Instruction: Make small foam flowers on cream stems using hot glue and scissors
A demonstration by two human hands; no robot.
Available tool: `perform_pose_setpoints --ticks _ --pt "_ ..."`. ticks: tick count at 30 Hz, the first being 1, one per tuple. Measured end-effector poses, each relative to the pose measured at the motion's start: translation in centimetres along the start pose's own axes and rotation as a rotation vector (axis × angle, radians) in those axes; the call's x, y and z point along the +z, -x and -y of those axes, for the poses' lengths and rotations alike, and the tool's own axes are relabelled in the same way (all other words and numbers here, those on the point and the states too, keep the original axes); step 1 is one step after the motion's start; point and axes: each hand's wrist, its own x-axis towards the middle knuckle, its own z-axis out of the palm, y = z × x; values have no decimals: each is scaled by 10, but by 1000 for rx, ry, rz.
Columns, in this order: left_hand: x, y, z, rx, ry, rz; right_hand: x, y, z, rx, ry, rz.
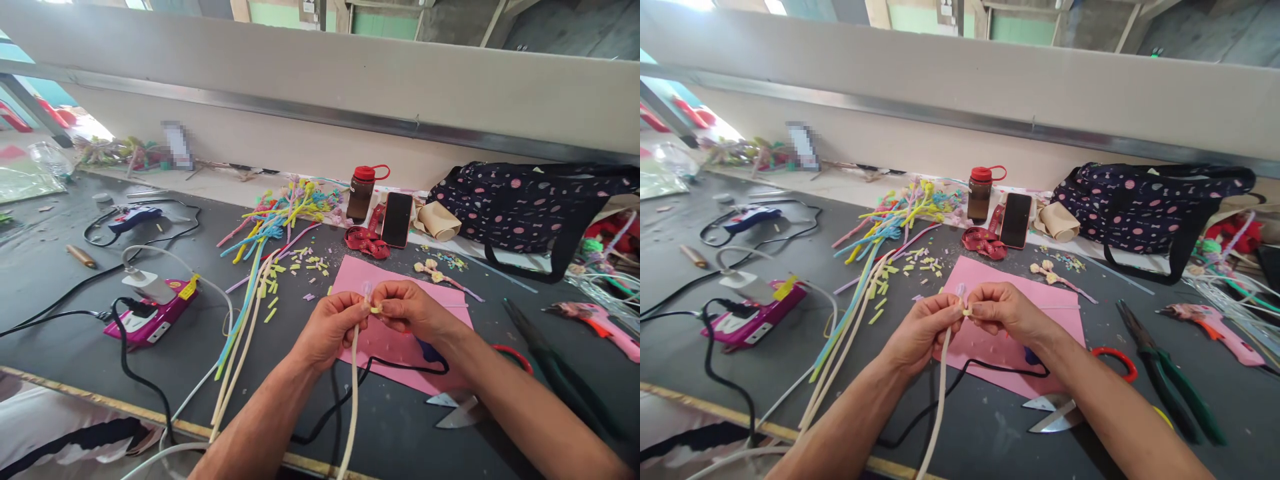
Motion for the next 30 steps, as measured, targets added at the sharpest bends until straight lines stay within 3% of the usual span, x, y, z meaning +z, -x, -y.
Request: perform_pose_setpoints --ticks 8,13,18,24,30 --pt "0 1 1 17 -38 13 1 0 -5 21 -25 43" --pt "-1 -1 2 2 38 29 -4 4 8 -37 72 -52" --pt "-4 -3 4 -53 104 42 -6 9 19 -221 393 -181" --pt "-6 -5 6 -91 138 61 1 11 22 -542 779 -114" --pt "-4 -3 4 -105 120 62 3 11 21 -542 975 -103"
